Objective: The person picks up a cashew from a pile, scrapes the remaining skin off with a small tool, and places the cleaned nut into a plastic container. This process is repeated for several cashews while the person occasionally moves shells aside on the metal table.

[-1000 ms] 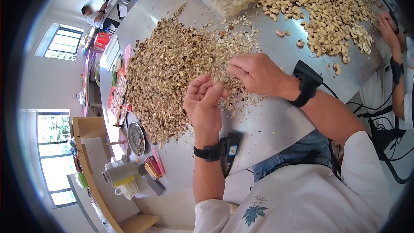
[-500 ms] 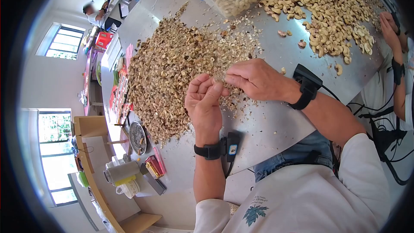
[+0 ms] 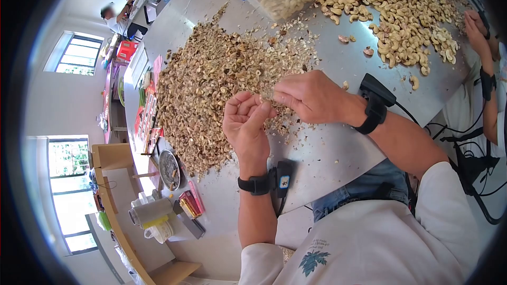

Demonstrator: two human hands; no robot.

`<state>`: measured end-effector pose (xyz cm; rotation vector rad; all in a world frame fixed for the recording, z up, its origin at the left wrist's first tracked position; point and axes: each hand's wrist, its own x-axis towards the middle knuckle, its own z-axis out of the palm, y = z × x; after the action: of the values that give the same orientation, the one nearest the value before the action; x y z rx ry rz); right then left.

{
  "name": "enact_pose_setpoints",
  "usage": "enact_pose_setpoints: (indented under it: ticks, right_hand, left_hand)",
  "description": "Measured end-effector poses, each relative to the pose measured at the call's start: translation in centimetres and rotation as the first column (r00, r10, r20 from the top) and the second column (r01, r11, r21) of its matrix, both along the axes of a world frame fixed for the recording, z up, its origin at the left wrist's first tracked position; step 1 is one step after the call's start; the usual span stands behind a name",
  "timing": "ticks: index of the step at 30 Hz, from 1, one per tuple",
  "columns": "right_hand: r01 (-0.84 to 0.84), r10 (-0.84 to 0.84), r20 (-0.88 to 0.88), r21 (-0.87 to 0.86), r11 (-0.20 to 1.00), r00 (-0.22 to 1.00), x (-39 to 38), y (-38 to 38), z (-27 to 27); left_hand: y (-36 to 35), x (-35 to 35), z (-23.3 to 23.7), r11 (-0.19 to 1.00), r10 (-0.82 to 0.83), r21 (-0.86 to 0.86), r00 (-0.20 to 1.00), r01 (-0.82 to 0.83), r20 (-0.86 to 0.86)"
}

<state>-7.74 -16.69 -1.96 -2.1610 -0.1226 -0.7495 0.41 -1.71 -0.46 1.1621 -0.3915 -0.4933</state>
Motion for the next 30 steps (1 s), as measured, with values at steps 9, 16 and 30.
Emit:
enact_pose_setpoints:
  ticks: [9,16,30]
  right_hand:
    - [-0.038,0.037,-0.009,-0.036,0.999,0.999,-0.1,0.1,-0.2]
    - [0.067,-0.072,-0.041,-0.107,0.992,0.997,-0.1,1.1,-0.7]
    - [-0.06,0.065,-0.098,0.047,0.997,0.993,-0.1,-0.6,-0.1]
  left_hand:
    - [0.0,-0.2,0.2,0.999,0.028,0.037,1.0,-0.028,-0.006]
    - [0.3,0.3,-0.3,0.999,0.025,0.047,0.996,-0.021,-0.086]
    - [0.1,0.1,0.1,1.0,-0.019,0.006,0.996,0.019,-0.087]
